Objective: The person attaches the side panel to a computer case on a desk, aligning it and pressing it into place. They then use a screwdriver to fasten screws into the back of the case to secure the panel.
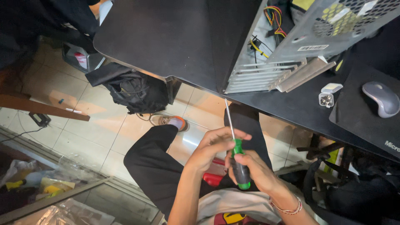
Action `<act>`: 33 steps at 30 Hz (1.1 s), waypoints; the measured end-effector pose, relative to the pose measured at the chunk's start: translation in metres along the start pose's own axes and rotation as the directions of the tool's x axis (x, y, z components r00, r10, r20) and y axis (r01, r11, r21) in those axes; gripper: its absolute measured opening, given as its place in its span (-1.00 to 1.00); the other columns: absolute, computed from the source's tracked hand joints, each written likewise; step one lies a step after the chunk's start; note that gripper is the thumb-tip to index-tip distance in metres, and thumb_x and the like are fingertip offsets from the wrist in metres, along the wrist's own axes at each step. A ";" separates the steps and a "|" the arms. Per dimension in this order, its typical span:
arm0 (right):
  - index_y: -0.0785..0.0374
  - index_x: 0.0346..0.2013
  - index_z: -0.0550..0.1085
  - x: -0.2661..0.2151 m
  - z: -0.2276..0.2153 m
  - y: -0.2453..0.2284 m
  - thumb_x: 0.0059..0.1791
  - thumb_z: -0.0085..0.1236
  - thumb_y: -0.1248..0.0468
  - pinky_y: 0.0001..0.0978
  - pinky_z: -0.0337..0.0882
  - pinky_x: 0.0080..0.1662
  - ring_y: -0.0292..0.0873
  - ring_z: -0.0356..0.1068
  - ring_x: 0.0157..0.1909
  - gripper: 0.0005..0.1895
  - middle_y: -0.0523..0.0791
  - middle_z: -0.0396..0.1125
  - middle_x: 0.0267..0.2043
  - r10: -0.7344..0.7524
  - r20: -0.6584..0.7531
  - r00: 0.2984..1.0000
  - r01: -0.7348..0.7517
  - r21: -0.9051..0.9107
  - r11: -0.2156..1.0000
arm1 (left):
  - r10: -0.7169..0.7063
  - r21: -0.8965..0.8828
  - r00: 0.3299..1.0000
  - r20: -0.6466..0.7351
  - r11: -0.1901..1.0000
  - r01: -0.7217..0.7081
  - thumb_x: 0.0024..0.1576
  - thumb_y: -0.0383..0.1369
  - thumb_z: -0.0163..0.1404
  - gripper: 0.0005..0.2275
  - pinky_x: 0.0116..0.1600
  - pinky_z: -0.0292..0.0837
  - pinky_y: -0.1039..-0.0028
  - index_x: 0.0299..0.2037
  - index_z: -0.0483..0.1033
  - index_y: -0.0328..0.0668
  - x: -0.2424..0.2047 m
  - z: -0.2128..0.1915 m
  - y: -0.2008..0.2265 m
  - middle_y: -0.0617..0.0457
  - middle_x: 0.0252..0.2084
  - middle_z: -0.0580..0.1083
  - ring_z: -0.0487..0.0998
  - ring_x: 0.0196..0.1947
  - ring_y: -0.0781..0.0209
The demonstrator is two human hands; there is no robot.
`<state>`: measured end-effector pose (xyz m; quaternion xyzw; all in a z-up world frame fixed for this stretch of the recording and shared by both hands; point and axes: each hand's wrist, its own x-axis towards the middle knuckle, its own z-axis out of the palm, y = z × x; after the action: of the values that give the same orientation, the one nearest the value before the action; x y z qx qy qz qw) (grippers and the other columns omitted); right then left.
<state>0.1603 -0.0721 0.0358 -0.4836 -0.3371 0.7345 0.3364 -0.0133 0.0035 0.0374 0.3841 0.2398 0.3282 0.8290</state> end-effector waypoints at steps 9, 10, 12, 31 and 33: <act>0.36 -0.41 0.51 -0.003 -0.032 0.007 0.01 -0.04 0.02 -0.32 0.18 -0.56 -0.11 0.24 -0.70 -0.57 0.08 0.34 -0.71 -0.052 -0.117 0.992 0.048 -0.036 0.998 | 0.700 0.835 0.653 -0.289 0.518 -0.185 0.38 -0.29 -0.05 -0.62 0.25 0.51 0.30 0.35 0.30 -0.26 0.042 0.021 -0.016 -0.06 0.09 0.63 0.67 0.07 0.10; 0.37 -0.42 0.52 -0.004 -0.035 0.006 0.00 -0.02 0.01 -0.32 0.21 -0.55 -0.10 0.26 -0.69 -0.56 0.08 0.36 -0.70 -0.061 -0.121 0.991 0.055 -0.052 0.997 | 0.770 0.957 0.609 -0.190 0.284 -0.061 0.39 -0.41 -0.08 -0.57 0.09 0.41 0.26 0.45 0.20 -0.28 0.045 0.019 -0.023 -0.03 0.08 0.59 0.58 -0.06 0.03; 0.37 -0.42 0.54 -0.005 -0.040 0.005 -0.02 0.00 -0.01 -0.33 0.23 -0.55 -0.10 0.28 -0.68 -0.54 0.08 0.37 -0.69 -0.069 -0.119 0.990 0.061 -0.067 0.996 | 0.810 0.996 0.581 -0.073 0.030 0.083 0.39 -0.53 -0.10 -0.50 -0.08 0.31 0.23 0.55 0.10 -0.30 0.053 0.013 -0.035 0.01 0.07 0.55 0.48 -0.18 -0.03; 0.35 -0.42 0.52 0.000 -0.050 0.006 0.00 0.00 -0.01 -0.32 0.22 -0.55 -0.11 0.26 -0.67 -0.55 0.06 0.32 -0.70 -0.050 -0.085 0.995 0.044 -0.077 0.996 | 0.794 0.913 0.605 -0.050 -0.209 0.350 0.23 -0.52 0.00 -0.46 -0.07 0.36 0.19 0.45 0.30 0.09 0.065 0.015 -0.047 -0.15 0.28 0.43 0.46 -0.20 -0.09; 0.36 -0.42 0.52 0.001 -0.050 0.009 0.01 0.00 -0.01 -0.32 0.20 -0.56 -0.11 0.26 -0.69 -0.55 0.07 0.32 -0.71 -0.064 -0.080 0.995 0.058 -0.075 0.996 | 0.817 0.949 0.576 -0.002 -0.181 0.259 0.28 -0.47 0.06 -0.57 -0.07 0.35 0.22 0.37 0.41 0.04 0.063 0.016 -0.044 -0.09 0.24 0.46 0.48 -0.22 -0.03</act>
<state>0.2057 -0.0673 0.0125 -0.5148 -0.3638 0.6905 0.3548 0.0553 0.0201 0.0026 0.7381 0.5675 0.3641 -0.0236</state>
